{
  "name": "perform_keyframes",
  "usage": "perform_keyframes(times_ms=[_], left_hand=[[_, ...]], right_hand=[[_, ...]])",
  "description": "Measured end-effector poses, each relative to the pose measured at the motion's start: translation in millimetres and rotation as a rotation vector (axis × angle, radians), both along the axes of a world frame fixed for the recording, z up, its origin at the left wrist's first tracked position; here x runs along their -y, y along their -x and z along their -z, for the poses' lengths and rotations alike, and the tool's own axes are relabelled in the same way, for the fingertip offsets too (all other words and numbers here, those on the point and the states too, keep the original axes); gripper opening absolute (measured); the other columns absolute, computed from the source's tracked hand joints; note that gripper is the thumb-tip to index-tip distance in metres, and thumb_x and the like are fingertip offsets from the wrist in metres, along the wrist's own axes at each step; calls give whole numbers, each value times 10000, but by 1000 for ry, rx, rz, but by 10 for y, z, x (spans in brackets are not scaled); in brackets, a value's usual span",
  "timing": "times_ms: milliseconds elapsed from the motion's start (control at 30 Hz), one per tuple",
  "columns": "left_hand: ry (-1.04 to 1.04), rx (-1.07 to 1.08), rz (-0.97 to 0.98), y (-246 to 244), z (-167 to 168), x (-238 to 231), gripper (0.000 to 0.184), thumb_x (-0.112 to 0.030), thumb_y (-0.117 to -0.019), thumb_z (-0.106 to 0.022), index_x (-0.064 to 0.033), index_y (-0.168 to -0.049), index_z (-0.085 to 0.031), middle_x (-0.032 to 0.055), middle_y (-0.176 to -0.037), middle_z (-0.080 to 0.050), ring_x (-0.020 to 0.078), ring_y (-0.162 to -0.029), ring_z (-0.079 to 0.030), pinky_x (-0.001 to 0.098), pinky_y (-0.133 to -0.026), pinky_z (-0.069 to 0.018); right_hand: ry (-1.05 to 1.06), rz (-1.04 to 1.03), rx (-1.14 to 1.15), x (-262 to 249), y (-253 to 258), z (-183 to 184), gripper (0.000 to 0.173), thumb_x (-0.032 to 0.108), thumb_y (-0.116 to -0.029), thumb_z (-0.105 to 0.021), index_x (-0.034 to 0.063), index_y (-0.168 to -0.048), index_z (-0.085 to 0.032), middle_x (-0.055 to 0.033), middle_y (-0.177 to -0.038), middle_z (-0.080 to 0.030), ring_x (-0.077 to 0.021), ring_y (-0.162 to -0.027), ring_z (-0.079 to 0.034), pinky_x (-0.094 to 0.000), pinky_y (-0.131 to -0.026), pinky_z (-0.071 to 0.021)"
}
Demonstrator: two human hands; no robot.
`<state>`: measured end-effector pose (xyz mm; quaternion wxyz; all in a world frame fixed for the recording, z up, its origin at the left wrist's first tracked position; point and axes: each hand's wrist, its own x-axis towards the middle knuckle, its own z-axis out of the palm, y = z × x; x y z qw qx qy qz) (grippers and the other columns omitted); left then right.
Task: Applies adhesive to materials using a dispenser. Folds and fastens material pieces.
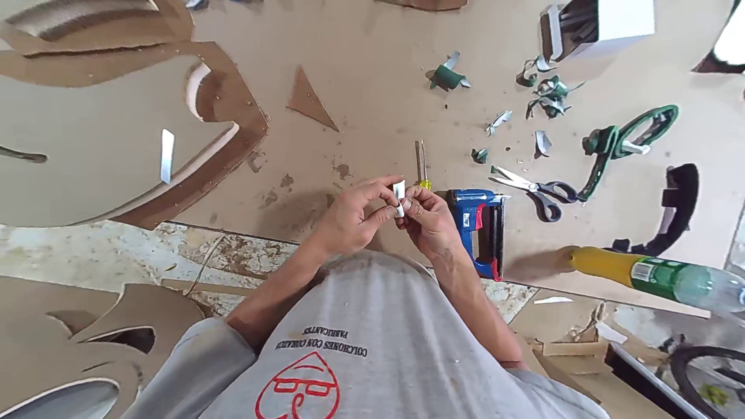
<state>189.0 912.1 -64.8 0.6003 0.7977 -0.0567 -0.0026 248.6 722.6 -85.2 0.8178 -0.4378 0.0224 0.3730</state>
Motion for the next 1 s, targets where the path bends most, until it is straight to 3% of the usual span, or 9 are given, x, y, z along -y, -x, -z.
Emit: perform_keyframes(times_ms=[133,233,300,367,533,733,833,900,1000], left_hand=[[-260,-10,-109,31,140,13,151,-157,-984,-630,-43,-989,-728,93,-1370,-646,159,-1258,-622,361,-1064,-524],[-481,-125,-122,45,356,-43,179,-149,-994,-592,-35,-1013,-729,101,-1383,-640,203,-1246,-631,401,-1066,-508],[-595,-151,-106,67,645,-73,209,-154,-1002,-565,-22,-1011,-727,118,-1375,-644,248,-1238,-634,419,-1063,-506],[-658,-91,-117,112,904,-97,229,-172,-1011,-560,-25,-1008,-734,121,-1350,-659,273,-1235,-630,419,-1068,-500],[-677,4,-259,187,1025,-23,209,-151,-989,-579,-43,-994,-757,105,-1310,-696,256,-1212,-649,388,-1051,-514],[-671,31,-334,177,1057,35,169,-125,-962,-605,-32,-949,-745,107,-1249,-718,247,-1165,-671,375,-1011,-538],[-692,5,-342,174,1042,52,167,-131,-955,-607,-44,-944,-750,97,-1249,-722,248,-1155,-677,384,-995,-545],[-708,-38,-345,163,992,58,167,-139,-949,-616,-53,-954,-759,105,-1214,-731,250,-1149,-687,400,-1000,-548],[-718,-157,-376,126,887,73,150,-161,-946,-652,-63,-1009,-746,104,-1094,-739,243,-1055,-701,408,-936,-571]], right_hand=[[91,-69,-98,-119,-25,241,149,13,-1025,-516,14,-1014,-664,-82,-808,-707,-116,-673,-676,-257,-670,-594],[329,-184,-5,-199,-40,444,191,21,-1040,-524,-38,-1124,-685,-106,-907,-727,-141,-771,-699,-299,-747,-605],[689,-343,317,-166,-50,535,192,147,-1020,-611,76,-1116,-760,-35,-978,-768,-105,-870,-726,-326,-835,-606],[931,-410,548,-59,-49,494,235,287,-1010,-609,167,-1148,-757,-6,-1028,-765,-113,-936,-725,-401,-880,-594],[1043,-175,795,489,84,330,307,309,-1022,-576,99,-1179,-738,-44,-1033,-748,-97,-888,-717,-322,-804,-613],[1116,-60,834,935,274,187,308,283,-1035,-578,58,-1183,-728,-69,-1069,-743,-94,-930,-717,-276,-819,-611],[1397,-2,874,1035,372,112,350,295,-1009,-595,52,-1237,-704,-166,-1193,-695,-255,-1090,-678,-404,-908,-576],[1561,11,808,1095,431,121,467,321,-971,-624,45,-1347,-632,-246,-1335,-604,-397,-1252,-571,-532,-1024,-482],[1682,0,685,1182,518,237,634,368,-919,-672,71,-1463,-538,-285,-1424,-520,-472,-1336,-479,-602,-1062,-426]])
